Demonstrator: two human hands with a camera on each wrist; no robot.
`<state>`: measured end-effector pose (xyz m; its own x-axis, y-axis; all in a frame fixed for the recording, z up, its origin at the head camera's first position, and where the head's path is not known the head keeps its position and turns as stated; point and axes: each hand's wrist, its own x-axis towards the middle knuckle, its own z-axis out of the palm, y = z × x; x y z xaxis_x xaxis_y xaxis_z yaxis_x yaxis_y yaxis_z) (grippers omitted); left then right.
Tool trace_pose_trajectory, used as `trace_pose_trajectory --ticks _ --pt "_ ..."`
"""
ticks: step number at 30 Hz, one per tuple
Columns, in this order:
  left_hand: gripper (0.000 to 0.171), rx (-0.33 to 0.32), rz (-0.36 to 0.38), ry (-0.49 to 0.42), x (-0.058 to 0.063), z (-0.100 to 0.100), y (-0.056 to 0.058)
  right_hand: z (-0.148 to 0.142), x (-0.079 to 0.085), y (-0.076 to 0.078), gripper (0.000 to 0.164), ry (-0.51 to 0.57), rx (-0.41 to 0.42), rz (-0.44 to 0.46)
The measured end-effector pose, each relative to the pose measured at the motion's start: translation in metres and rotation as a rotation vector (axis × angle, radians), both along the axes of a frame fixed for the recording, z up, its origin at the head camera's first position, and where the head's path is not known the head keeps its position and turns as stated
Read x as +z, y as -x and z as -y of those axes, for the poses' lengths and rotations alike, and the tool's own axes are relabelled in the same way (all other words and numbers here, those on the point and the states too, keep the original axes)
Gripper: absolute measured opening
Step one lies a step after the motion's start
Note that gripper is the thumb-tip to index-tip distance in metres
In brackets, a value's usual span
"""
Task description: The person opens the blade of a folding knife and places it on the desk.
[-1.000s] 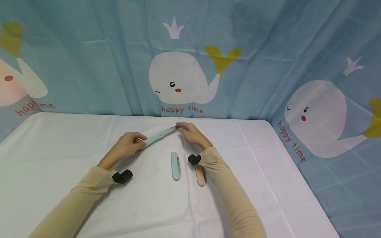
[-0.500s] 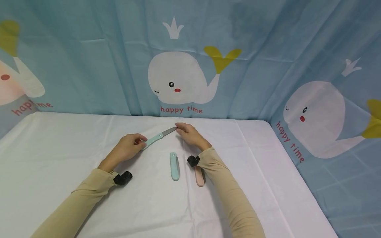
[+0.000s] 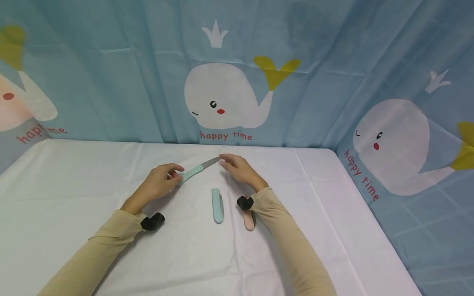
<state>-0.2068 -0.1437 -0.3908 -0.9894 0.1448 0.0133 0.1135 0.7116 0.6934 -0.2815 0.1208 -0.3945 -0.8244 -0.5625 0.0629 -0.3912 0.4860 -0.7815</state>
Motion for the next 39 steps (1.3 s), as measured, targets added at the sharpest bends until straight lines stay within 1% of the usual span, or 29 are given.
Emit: trace_pose_trajectory --ticks 6,13,16,20,25,29,39 --pt "0.033 -0.015 0.021 -0.013 0.005 -0.004 -0.006 -0.007 0.001 -0.009 0.04 0.023 0.015 0.01" --pt "0.034 -0.045 0.026 -0.037 0.011 -0.012 -0.017 -0.013 0.004 -0.021 0.04 0.038 0.052 0.037" --pt "0.033 -0.05 0.025 -0.042 0.011 -0.017 -0.021 -0.014 0.004 -0.026 0.04 0.04 0.065 0.051" --pt "0.033 -0.054 0.041 -0.037 0.012 -0.023 -0.025 -0.013 0.002 -0.031 0.038 0.026 0.075 0.048" --pt "0.033 -0.074 0.042 -0.035 0.011 -0.028 -0.032 -0.01 -0.001 -0.038 0.037 0.013 0.084 0.057" --pt "0.033 -0.092 0.038 -0.029 0.01 -0.032 -0.037 -0.008 -0.003 -0.042 0.037 -0.013 0.09 0.067" --pt "0.033 -0.127 0.041 -0.001 0.006 -0.042 -0.047 -0.008 -0.004 -0.054 0.037 -0.114 0.144 0.037"
